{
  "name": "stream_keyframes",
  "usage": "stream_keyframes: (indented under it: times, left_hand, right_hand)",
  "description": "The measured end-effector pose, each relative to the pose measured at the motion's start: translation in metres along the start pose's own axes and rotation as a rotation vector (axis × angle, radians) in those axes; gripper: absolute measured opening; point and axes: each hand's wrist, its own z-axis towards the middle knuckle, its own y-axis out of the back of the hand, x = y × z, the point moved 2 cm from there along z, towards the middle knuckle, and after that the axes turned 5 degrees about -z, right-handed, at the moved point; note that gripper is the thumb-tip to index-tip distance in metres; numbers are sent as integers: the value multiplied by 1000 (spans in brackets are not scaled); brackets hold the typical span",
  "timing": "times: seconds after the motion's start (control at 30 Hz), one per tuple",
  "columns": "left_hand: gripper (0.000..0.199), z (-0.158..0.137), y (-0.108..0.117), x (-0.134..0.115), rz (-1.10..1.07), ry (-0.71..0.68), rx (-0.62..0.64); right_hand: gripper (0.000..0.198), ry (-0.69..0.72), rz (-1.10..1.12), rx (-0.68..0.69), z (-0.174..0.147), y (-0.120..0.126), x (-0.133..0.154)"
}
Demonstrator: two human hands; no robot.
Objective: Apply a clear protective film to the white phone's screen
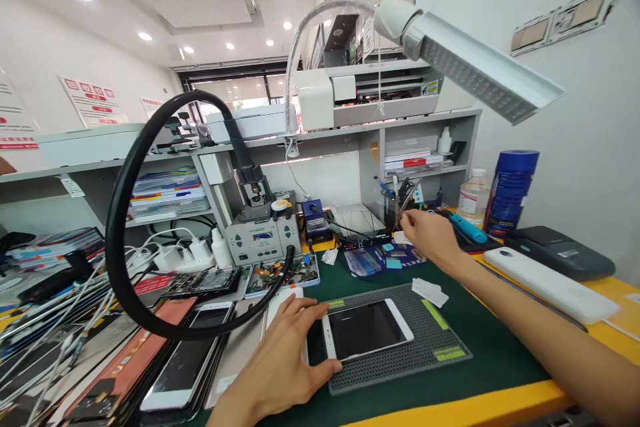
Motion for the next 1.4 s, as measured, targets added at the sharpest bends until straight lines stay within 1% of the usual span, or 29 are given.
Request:
stream_keyframes:
  times: [0.03, 0.07, 0.1, 0.13, 0.2, 0.23, 0.27, 0.3, 0.33, 0.37, 0.43, 0.5, 0.57, 0.6, 0.7, 0.77, 0.83, 0.9, 0.97, 1.1, 1.2, 1.3, 1.4]
  left_hand:
    - [65, 1, 5, 3, -30, -8, -50]
    - [60, 2, 13, 6, -72, -16, -142]
    - [50, 3, 21, 11, -117, -13, -244]
    - [42, 4, 29, 16, -167, 14, -380]
    - [37, 3, 44, 28, -254, 108, -644]
    - [38, 1, 48, 33, -292, 155, -747]
    - [40, 0, 50, 37, -315, 192, -811]
    - [41, 0, 51, 40, -327, 215, -844]
    - [42, 0, 51, 41, -330, 221, -856]
    - [42, 1, 51, 41, -328, 217, -857]
    - [43, 7, 51, 37, -329, 198, -853]
    - [44, 17, 52, 27, -348, 183, -834]
    - [45, 31, 55, 8, -413, 169, -785]
    - [45, 40, 57, -3, -470, 164, -737]
    - [43, 67, 58, -40, -687, 74, -583]
    - [47, 82, 58, -57, -744, 29, -590]
    - [51, 92, 54, -66, -898, -58, -607]
    - [52, 97, 48, -66, -973, -95, -608]
    - [51, 97, 41, -61, -987, -99, -617]
    - [47, 93, 30, -48, -996, -74, -631]
    - [43, 90, 26, -41, -995, -41, -624]
    - [41, 88, 24, -35, -988, -2, -623]
    - [41, 85, 24, -32, -982, 35, -626]
  right_hand:
    - [27, -16, 63, -46, -1, 6, 0]
    - [31, -35, 135, -86, -3, 11, 0]
    - [36, -51, 213, -107, -4, 17, 1]
    - [41, -61, 294, -105, -5, 22, 3]
    - [48, -60, 448, -62, -9, 31, 11]
    - [49, -62, 539, -28, -12, 36, 15]
    - [48, -67, 651, 19, -15, 40, 19]
    - [45, -103, 858, 98, -19, 43, 24]
    - [44, -150, 1048, 196, -25, 45, 28]
    - [43, -180, 1174, 273, -30, 47, 32]
    - [43, -192, 1290, 404, -42, 47, 39]
    - [42, -163, 1315, 486, -50, 45, 45]
    - [42, -131, 1311, 536, -57, 41, 48]
    - [42, -124, 1307, 554, -59, 39, 49]
    - [45, -123, 1288, 616, -66, 36, 51]
    - [46, -121, 1260, 665, -69, 35, 53]
    - [48, -121, 1229, 697, -71, 35, 53]
    - [48, -131, 1209, 720, -72, 32, 54]
    - [49, -133, 1203, 753, -73, 29, 55]
    - [48, -131, 1185, 849, -75, 24, 57]
    - [46, -179, 1159, 903, -77, 22, 58]
    - [45, -201, 1137, 904, -77, 21, 58]
    - [46, -163, 1111, 901, -76, 19, 57]
